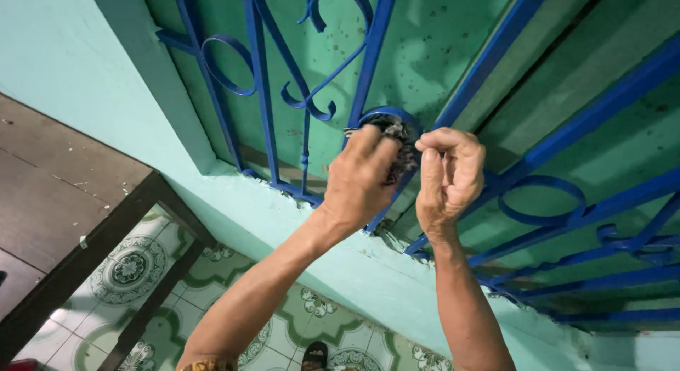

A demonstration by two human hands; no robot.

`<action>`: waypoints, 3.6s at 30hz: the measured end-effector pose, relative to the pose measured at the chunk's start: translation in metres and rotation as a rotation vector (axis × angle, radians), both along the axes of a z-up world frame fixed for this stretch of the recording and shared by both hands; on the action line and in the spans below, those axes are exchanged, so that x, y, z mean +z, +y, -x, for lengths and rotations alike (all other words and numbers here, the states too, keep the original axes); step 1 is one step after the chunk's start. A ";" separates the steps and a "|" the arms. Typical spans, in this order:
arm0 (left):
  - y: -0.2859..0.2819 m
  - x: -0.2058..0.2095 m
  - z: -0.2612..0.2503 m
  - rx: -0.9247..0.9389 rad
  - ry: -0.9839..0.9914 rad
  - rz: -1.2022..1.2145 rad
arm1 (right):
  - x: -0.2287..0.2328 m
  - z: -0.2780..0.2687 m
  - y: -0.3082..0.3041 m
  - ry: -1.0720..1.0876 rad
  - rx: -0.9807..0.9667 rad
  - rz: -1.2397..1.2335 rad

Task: The person wipes a blue metal window grille with a patterned cloth, moving methodically across the bars and decorative elements. The person holds the grille with one hand while cleaning with the other, focusing on the lower section of the grille.

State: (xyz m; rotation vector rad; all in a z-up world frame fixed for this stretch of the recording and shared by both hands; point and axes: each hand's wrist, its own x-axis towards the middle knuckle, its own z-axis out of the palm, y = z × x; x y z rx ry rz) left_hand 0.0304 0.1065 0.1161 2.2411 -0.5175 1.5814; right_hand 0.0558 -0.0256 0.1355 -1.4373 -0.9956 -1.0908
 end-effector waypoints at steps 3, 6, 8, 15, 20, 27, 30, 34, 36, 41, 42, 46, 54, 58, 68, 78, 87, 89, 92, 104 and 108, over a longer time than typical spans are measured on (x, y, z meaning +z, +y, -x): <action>0.005 0.027 0.014 -0.441 0.177 0.530 | -0.007 -0.002 -0.005 0.107 0.067 -0.060; 0.005 0.049 0.011 -0.231 0.042 0.578 | -0.010 -0.005 -0.006 0.161 0.086 -0.121; -0.001 0.051 0.000 -0.075 -0.023 0.402 | -0.010 -0.008 -0.007 0.175 0.114 -0.191; -0.007 0.015 0.012 -0.243 0.093 0.277 | 0.000 0.000 -0.008 0.218 0.138 -0.210; 0.007 0.022 0.037 -0.634 0.478 0.889 | 0.003 0.020 -0.008 0.311 0.137 -0.019; 0.009 0.046 0.066 -0.980 0.503 1.362 | -0.037 0.067 0.003 0.435 -0.132 0.245; 0.009 0.033 0.068 -1.099 0.557 1.472 | -0.080 0.058 -0.020 0.560 0.026 0.411; 0.011 -0.001 0.071 -0.852 0.628 1.200 | -0.064 0.061 -0.023 1.559 0.531 -0.387; 0.013 -0.021 0.074 -0.742 0.639 1.113 | -0.033 0.072 -0.004 1.795 0.655 -0.795; 0.000 -0.057 0.076 -0.653 0.647 1.137 | -0.089 0.066 -0.026 1.374 0.609 -0.349; 0.000 -0.056 0.081 -0.647 0.644 1.140 | -0.077 0.071 -0.010 1.377 0.613 -0.346; -0.001 -0.069 0.081 -1.151 0.878 1.698 | -0.073 0.073 0.015 0.855 0.346 -0.204; 0.008 -0.067 0.067 -0.840 0.627 1.424 | -0.061 0.080 0.003 0.864 0.236 0.038; 0.001 -0.051 0.079 -0.625 0.555 1.249 | -0.095 0.069 -0.008 0.766 0.206 -0.175; -0.017 -0.059 0.083 -1.028 0.564 1.500 | -0.078 0.067 0.007 0.645 0.036 0.197; -0.005 -0.021 0.053 -0.834 0.480 1.264 | -0.025 0.054 -0.004 0.655 -0.084 0.398; -0.041 -0.026 -0.003 -0.131 -0.136 0.203 | -0.016 0.027 -0.025 0.175 -0.239 -0.102; -0.040 -0.061 -0.007 -0.186 -0.089 0.059 | -0.015 0.017 -0.023 -0.072 -0.331 0.015; -0.006 -0.049 -0.006 -0.086 -0.075 0.080 | -0.027 0.008 -0.012 -0.186 -0.503 0.157; 0.035 -0.112 -0.006 0.108 0.150 0.120 | -0.023 0.002 -0.002 -0.226 -0.573 0.269; 0.039 -0.057 0.001 0.061 0.116 0.263 | 0.000 0.005 0.002 -0.224 -0.563 0.273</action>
